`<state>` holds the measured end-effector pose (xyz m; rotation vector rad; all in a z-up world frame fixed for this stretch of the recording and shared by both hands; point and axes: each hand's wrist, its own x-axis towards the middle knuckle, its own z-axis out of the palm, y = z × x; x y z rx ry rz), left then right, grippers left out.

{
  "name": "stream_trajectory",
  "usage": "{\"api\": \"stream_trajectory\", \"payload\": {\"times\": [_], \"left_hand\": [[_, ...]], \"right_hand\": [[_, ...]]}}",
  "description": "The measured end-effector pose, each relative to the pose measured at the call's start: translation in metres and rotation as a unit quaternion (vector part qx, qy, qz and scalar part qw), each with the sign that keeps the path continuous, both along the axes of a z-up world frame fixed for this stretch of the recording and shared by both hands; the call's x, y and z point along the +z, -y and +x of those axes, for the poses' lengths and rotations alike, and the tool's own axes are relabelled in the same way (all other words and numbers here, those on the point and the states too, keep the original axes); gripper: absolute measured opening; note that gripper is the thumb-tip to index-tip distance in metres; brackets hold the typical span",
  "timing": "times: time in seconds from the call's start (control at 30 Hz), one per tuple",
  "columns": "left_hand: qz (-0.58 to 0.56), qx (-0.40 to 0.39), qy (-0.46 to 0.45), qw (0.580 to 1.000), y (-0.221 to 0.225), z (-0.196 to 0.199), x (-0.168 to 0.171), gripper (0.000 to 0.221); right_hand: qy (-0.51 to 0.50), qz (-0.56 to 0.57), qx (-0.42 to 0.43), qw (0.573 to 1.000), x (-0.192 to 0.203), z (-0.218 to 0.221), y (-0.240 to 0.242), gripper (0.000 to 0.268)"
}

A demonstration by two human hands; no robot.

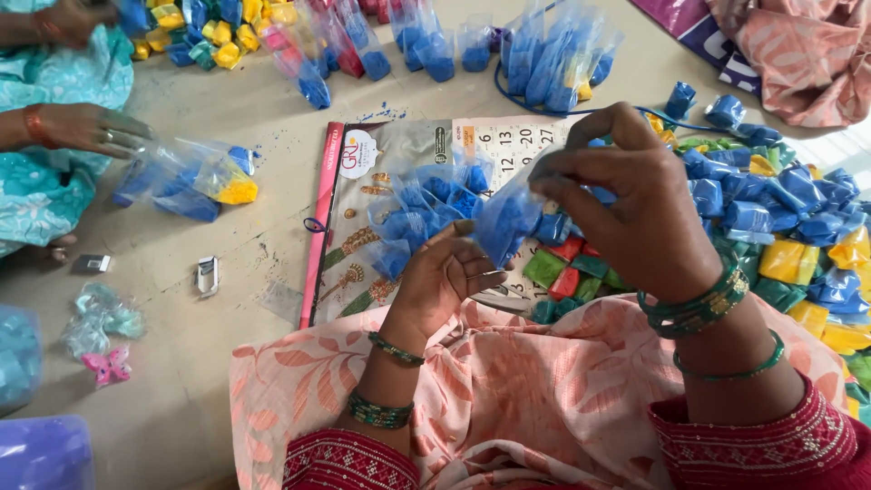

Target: Manual sealing of small blue plastic bags containing colored powder using a stapler or handheld tool.

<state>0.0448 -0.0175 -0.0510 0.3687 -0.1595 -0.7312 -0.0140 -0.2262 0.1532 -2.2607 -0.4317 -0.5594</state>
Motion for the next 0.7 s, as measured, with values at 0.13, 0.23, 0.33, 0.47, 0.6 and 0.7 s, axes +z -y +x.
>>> {"api": "stream_trajectory", "payload": {"times": [0.13,0.23,0.33,0.47,0.6,0.7], "left_hand": [[0.052,-0.033,0.011,0.998,0.002,-0.007,0.043,0.045],[0.1,-0.048,0.061,0.992,0.005,-0.01,0.05,0.06],[0.127,-0.018,0.072,0.989,0.005,-0.008,0.027,0.053],[0.18,0.019,0.11,0.977,0.005,-0.007,0.028,0.04],[0.252,0.047,0.106,0.961,0.007,-0.004,0.02,0.033],[0.277,0.071,0.066,0.956,0.007,0.004,0.005,0.027]], "right_hand": [[0.041,-0.011,-0.008,0.999,-0.006,0.003,0.009,0.015],[0.041,-0.023,-0.004,0.999,-0.006,0.002,0.01,0.016],[0.058,-0.036,0.015,0.998,-0.006,0.002,0.006,0.015],[0.029,-0.01,0.044,0.999,-0.004,0.001,0.001,0.016],[-0.003,0.029,0.085,0.996,-0.012,0.001,-0.001,0.015],[-0.013,-0.016,0.083,0.996,-0.008,-0.003,-0.008,0.018]]}}
